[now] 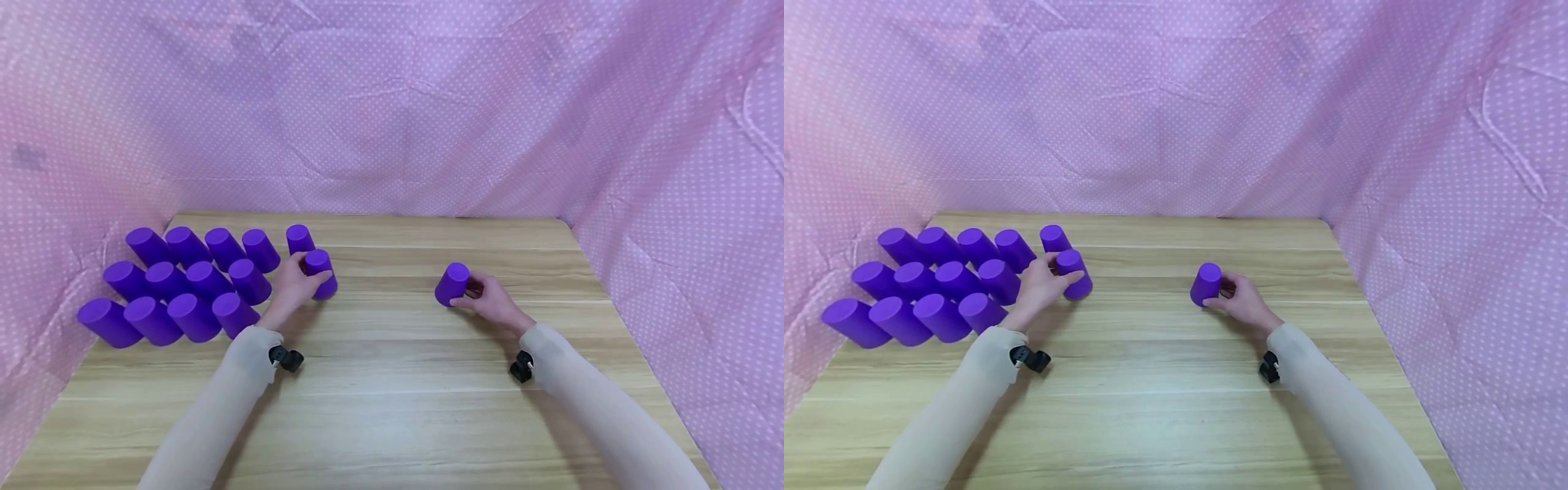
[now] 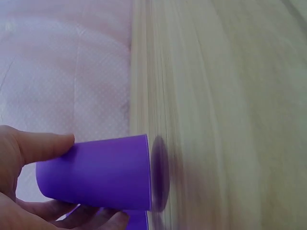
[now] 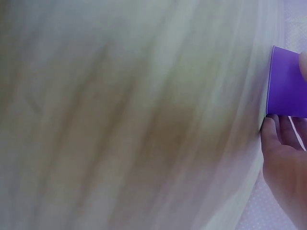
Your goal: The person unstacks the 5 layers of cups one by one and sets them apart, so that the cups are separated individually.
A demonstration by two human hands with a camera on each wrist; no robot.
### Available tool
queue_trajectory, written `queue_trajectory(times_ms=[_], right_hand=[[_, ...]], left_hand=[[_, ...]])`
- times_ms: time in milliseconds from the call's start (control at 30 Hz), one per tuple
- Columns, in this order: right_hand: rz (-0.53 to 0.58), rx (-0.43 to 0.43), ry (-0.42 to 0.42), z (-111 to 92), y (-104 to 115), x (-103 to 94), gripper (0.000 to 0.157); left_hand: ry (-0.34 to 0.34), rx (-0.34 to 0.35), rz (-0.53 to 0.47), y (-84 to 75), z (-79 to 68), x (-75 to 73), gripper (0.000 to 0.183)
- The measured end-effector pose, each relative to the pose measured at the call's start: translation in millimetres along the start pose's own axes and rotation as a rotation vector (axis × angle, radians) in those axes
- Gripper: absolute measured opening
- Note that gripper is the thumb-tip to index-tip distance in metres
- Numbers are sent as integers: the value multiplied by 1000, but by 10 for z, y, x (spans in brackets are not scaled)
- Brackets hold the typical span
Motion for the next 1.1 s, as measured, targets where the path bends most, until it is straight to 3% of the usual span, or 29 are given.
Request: queue_trajectory(times_ms=[200, 433, 867, 1100], right_hand=[[-24, -20, -2, -8, 41, 0, 54], [20, -14, -4, -11, 34, 11, 57], [54, 14, -12, -36, 33, 28, 58], [67, 17, -15, -27, 30, 25, 55]], left_hand=[[-41, -27, 39, 115, -58, -122, 55], [-71, -49, 57, 193, -112, -216, 53], [-56, -101, 27, 333, -128, -257, 57], [-83, -97, 38, 345, -104, -322, 58]])
Point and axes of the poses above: each hand's wrist, its own z-axis towards the middle knuckle, its own x-axis out of the palm, y = z × x, the point moved 10 cm from there along z, towards the middle knuckle, and after that the axes turned 12 degrees about z, right-handed, at the moved point
